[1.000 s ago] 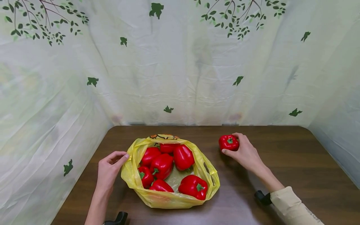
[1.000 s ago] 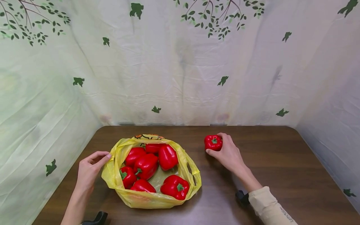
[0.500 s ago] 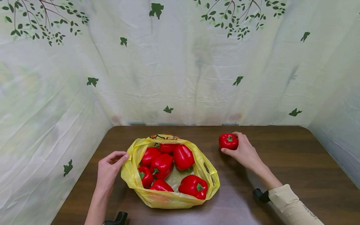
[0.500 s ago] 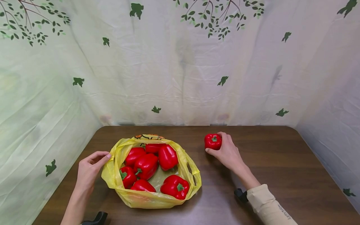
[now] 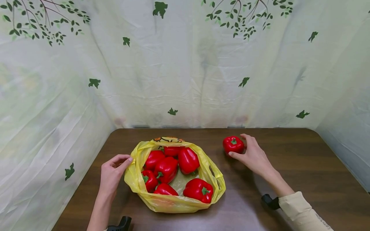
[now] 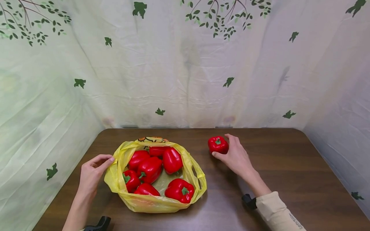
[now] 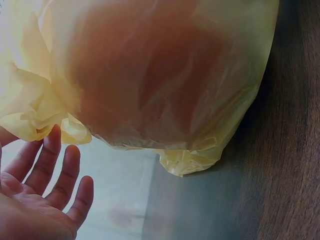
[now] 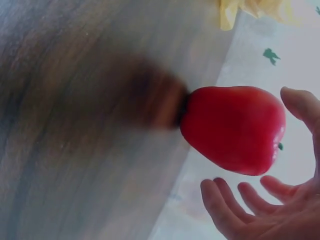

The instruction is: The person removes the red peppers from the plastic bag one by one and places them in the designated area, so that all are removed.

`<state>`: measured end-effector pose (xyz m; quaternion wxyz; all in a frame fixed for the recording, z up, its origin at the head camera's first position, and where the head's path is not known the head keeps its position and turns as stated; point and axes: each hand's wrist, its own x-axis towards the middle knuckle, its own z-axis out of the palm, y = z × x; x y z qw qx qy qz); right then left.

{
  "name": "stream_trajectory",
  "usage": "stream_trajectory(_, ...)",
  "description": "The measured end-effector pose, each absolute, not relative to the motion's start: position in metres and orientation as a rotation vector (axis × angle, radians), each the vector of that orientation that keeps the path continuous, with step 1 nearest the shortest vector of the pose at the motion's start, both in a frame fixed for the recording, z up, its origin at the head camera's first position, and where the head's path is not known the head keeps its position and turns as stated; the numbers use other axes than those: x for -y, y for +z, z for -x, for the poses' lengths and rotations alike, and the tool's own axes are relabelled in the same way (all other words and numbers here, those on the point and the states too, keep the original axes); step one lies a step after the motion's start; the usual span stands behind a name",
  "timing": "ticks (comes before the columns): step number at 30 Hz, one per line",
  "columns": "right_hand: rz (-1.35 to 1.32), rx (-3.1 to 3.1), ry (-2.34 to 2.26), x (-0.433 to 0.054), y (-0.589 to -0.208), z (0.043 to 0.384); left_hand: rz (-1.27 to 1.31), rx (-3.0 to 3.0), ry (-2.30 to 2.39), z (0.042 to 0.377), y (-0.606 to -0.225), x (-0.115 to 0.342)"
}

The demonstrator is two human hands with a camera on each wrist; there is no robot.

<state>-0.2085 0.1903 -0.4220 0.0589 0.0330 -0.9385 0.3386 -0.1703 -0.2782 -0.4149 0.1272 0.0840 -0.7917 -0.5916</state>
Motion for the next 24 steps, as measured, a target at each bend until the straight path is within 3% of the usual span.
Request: stream_trajectory(24,-0.345,2.647,1.07,-0.159,-0.392,0.171,-0.229,2.298,-1.707,0.169,-0.413,0.279)
